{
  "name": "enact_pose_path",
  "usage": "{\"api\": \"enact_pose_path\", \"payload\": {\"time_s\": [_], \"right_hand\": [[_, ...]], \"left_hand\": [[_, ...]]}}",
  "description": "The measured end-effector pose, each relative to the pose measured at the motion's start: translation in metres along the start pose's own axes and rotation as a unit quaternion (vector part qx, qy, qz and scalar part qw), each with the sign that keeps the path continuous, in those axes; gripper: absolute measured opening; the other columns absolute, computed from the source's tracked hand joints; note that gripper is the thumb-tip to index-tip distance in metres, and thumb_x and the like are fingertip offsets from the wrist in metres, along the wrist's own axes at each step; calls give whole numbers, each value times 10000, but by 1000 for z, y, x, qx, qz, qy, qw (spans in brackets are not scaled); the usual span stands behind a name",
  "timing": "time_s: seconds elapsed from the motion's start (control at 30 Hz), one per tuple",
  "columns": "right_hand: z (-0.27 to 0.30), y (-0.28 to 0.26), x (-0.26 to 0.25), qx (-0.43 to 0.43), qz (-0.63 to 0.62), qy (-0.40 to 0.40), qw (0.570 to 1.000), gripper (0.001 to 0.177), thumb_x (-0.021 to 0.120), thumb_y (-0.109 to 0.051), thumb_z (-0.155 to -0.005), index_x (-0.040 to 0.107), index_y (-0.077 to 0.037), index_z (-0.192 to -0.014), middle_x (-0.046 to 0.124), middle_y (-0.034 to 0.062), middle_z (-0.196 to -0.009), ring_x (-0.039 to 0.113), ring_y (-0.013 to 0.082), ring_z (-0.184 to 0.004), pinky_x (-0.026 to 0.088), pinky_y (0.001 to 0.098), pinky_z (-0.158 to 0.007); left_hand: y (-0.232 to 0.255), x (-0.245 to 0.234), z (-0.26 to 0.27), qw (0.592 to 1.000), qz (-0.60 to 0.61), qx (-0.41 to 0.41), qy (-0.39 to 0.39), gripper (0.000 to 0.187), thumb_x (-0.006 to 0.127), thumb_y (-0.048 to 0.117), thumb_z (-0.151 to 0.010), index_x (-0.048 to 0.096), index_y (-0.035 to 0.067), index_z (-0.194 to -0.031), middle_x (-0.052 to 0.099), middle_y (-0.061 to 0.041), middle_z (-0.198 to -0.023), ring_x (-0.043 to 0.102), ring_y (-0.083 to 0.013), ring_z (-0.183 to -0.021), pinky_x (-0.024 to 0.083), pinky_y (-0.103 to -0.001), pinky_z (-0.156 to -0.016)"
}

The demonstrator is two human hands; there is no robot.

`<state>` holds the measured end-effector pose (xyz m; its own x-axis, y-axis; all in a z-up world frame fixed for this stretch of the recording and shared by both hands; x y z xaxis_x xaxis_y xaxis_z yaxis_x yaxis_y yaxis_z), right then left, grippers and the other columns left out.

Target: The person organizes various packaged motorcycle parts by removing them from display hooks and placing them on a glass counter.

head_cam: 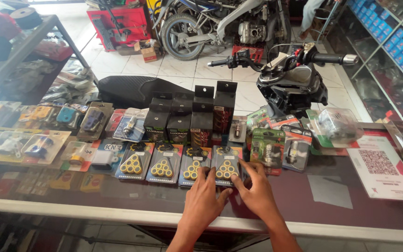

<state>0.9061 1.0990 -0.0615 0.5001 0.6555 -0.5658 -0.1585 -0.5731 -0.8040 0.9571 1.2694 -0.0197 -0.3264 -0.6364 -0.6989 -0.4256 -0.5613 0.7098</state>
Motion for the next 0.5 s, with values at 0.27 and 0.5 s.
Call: {"api": "enact_pose_path", "payload": {"time_s": [0.27,0.5], "right_hand": [[10,-11,1,9,15,-29,999,642,735,-361,-846,565,-139,-1424,596,111,-1315,670,305,-1150,548,394,-906],[25,-28,-7,46,29,-11,998,668,734,-315,-853,513,-155,-1463,572,125,-1339,634,324,-1185,523,419,-942]], "left_hand": [[-3,-6,3,1000,-1,3,-19,709,781,351,-854,483,-7,-1389,497,-188,-1380,620,-400,-1132,530,-471,-865],[0,-17,7,997,55,31,44,633,778,283,-832,517,37,-1355,510,-155,-1363,622,-394,-1125,533,-467,-855]]}}
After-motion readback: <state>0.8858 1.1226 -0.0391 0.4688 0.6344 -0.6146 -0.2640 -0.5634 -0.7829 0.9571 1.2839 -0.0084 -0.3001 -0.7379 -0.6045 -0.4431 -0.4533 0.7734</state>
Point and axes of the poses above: each hand's wrist, its own z-axis away from the middle knuckle, its own x-axis out of the palm, y = z × x, the point moved 1 cm from there along -z, towards the middle knuckle
